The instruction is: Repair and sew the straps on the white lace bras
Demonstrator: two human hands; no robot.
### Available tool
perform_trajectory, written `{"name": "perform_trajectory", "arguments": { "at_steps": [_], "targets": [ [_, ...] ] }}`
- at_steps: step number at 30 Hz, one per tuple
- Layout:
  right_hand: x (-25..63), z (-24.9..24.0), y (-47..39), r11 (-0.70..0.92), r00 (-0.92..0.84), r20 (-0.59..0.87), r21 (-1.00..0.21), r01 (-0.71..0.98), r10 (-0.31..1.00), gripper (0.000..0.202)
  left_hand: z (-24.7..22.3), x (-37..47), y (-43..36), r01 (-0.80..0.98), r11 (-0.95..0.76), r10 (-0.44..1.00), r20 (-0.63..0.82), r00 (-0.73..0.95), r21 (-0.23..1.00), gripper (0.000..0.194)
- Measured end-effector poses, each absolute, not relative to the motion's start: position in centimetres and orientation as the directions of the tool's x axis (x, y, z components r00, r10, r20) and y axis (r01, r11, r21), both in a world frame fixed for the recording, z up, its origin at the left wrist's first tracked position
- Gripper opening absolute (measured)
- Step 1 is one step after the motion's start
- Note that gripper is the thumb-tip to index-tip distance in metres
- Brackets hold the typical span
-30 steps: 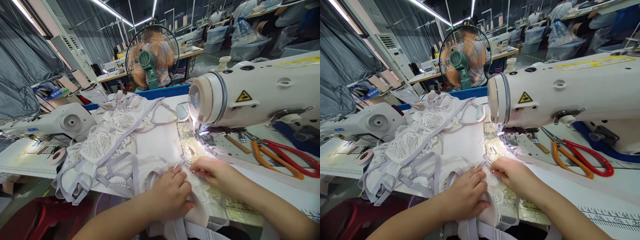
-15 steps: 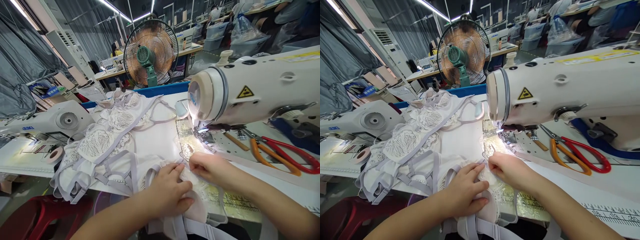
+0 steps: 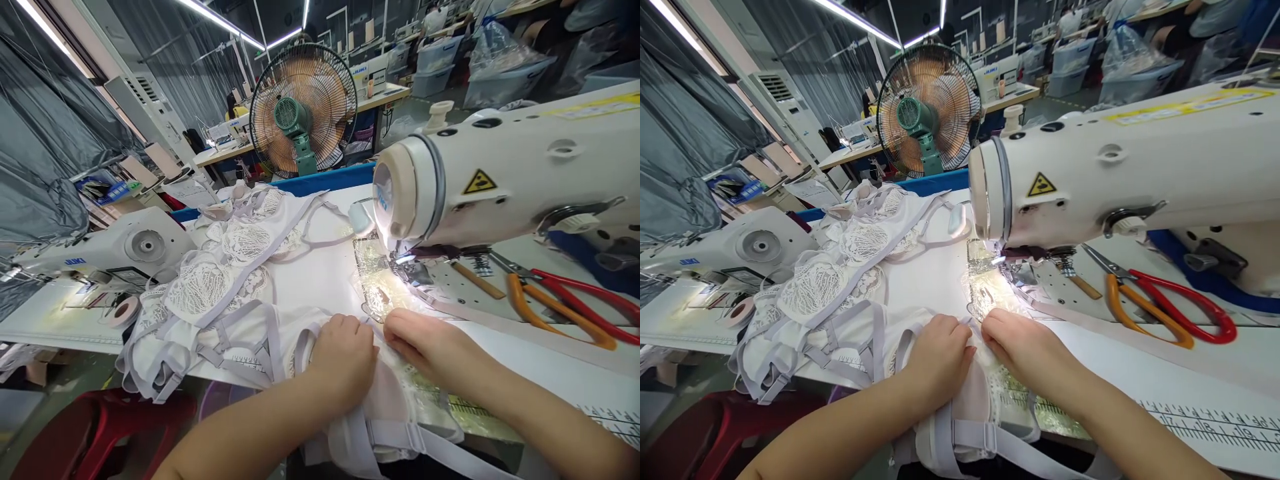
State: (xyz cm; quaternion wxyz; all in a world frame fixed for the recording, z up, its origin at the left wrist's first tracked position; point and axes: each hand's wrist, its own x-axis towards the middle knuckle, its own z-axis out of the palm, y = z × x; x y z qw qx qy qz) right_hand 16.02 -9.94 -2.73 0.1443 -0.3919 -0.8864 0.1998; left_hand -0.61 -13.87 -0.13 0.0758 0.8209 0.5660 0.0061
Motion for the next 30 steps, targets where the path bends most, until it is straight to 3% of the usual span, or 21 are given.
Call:
{"name": "perform_trajectory", "arguments": {
  "at_steps": [4, 9, 13, 20, 30],
  "targets": [
    [16.2, -2.8, -10.2, 0.621, -0.644, 0.151, -0.494, 0.608, 0.75, 0.016, -0.3, -0.3, -13.9, 0.942, -0.316, 0.942, -0.085, 0.325, 0.112, 0.015],
    [16.9, -2.1, -10.2, 0.503, -0.53, 0.186, -0.665, 0.552, 0.828, 0.011, -0.1, -0.2, -13.9, 0.949, -0.217, 0.968, -0.079, 0.24, 0.229, 0.011],
    [16.8, -1.6, -10.6, 0.5, -0.48, 0.234, -0.661, 0.56, 0.846, 0.011, -0.2, -0.4, -14.0, 0.925, -0.228, 0.964, -0.066, 0.259, 0.305, 0.009],
    [14.3, -2.1, -10.8, 0.43, -0.459, 0.066, -0.487, 0.76, 0.886, 0.013, -0.5, -0.8, -14.5, 0.923, -0.173, 0.98, -0.035, 0.197, 0.342, 0.022],
    [13.2, -3.1, -11.1, 0.535, -0.515, 0.168, -0.102, 0.839, 0.84, 0.018, -1.0, -1.1, -14.3, 0.909, -0.266, 0.96, 0.003, 0.279, 0.32, 0.015]
  ]
}}
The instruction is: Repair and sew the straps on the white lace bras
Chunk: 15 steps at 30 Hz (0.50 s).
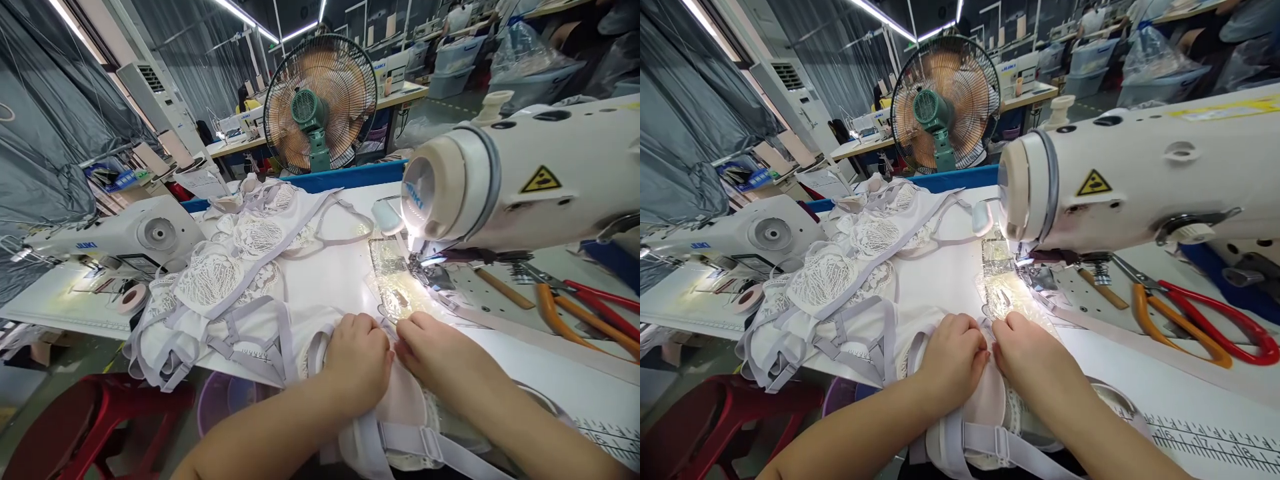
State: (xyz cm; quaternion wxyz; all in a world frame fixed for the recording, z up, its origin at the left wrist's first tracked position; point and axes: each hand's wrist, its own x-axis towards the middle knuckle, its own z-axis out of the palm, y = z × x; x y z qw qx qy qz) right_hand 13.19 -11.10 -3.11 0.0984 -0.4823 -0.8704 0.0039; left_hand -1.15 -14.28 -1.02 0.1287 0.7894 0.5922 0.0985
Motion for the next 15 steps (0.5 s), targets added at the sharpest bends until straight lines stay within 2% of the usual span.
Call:
{"name": "perform_trajectory", "arguments": {
  "at_steps": [5, 11, 15],
  "targets": [
    [12.44, -2.6, -11.79, 0.525, -0.523, 0.074, -0.008, 0.851, 0.849, 0.028, -1.52, -1.46, -14.15, 0.873, -0.327, 0.941, 0.037, 0.337, 0.362, 0.016],
    [12.43, -2.27, -11.26, 0.536, -0.535, 0.035, -0.02, 0.844, 0.844, 0.025, -1.51, -1.77, -14.18, 0.853, -0.347, 0.928, 0.009, 0.373, 0.389, 0.018],
    [12.72, -2.26, -10.87, 0.497, -0.496, 0.03, -0.033, 0.867, 0.868, 0.02, -1.01, -1.89, -14.29, 0.874, -0.333, 0.932, -0.017, 0.362, 0.353, 0.015]
  ]
}}
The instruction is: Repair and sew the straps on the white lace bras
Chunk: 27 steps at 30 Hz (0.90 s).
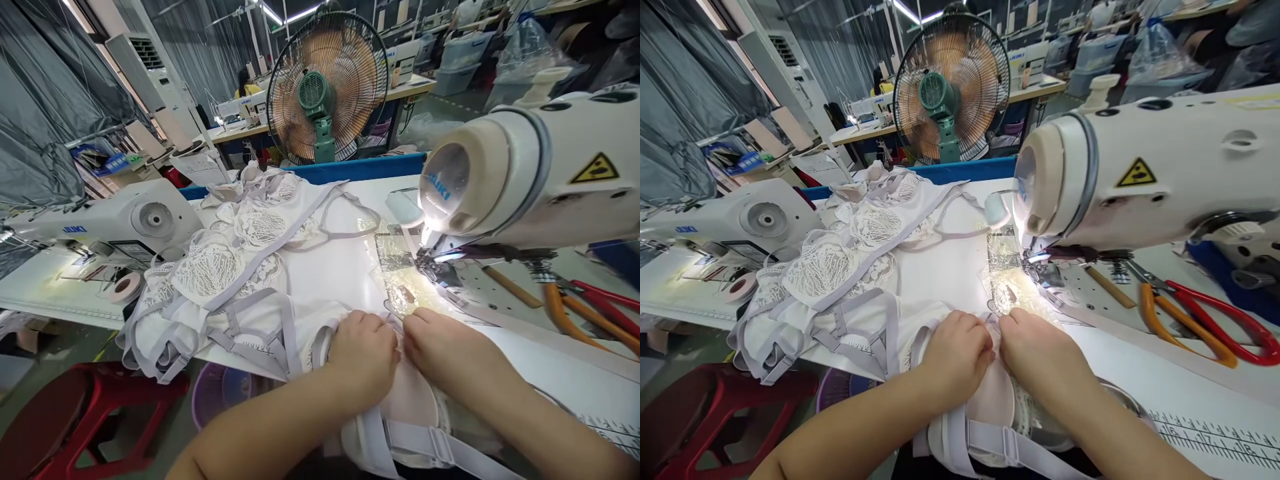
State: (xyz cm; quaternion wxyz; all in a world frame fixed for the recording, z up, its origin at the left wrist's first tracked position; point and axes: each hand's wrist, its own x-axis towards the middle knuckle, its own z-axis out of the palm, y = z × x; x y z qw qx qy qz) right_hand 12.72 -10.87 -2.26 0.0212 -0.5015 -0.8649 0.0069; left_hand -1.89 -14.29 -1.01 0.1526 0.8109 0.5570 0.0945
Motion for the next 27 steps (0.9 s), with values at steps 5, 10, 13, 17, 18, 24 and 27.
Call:
{"name": "perform_trajectory", "arguments": {
  "at_steps": [5, 10, 13, 17, 18, 24, 27],
  "targets": [
    [12.9, -2.1, -10.5, 0.471, -0.472, 0.005, -0.068, 0.88, 0.882, 0.019, -1.4, -1.8, -14.2, 0.897, -0.356, 0.927, -0.022, 0.374, 0.262, 0.015],
    [13.3, -1.6, -10.1, 0.402, -0.423, -0.076, -0.201, 0.893, 0.903, 0.014, -2.1, -1.9, -14.0, 0.879, -0.417, 0.905, 0.016, 0.425, 0.23, 0.013],
    [13.4, -1.2, -10.0, 0.388, -0.422, -0.084, -0.264, 0.883, 0.903, 0.013, -2.2, -2.0, -14.0, 0.872, -0.435, 0.896, 0.014, 0.443, 0.226, 0.01],
    [13.5, -1.1, -9.9, 0.395, -0.431, -0.063, -0.301, 0.868, 0.9, 0.013, -2.1, -2.2, -14.0, 0.866, -0.446, 0.889, 0.001, 0.458, 0.228, 0.008],
    [13.5, -1.1, -9.9, 0.395, -0.432, -0.062, -0.305, 0.867, 0.9, 0.014, -2.1, -2.3, -14.0, 0.862, -0.452, 0.886, -0.001, 0.465, 0.231, 0.008],
    [14.0, -1.4, -9.8, 0.437, -0.48, -0.044, -0.352, 0.828, 0.876, 0.014, -1.4, -2.3, -14.2, 0.88, -0.4, 0.906, -0.037, 0.422, 0.256, 0.011],
    [14.4, -1.7, -9.7, 0.461, -0.511, -0.035, -0.381, 0.801, 0.859, 0.015, -1.2, -2.1, -14.3, 0.899, -0.345, 0.929, -0.041, 0.368, 0.269, 0.019]
  ]
}}
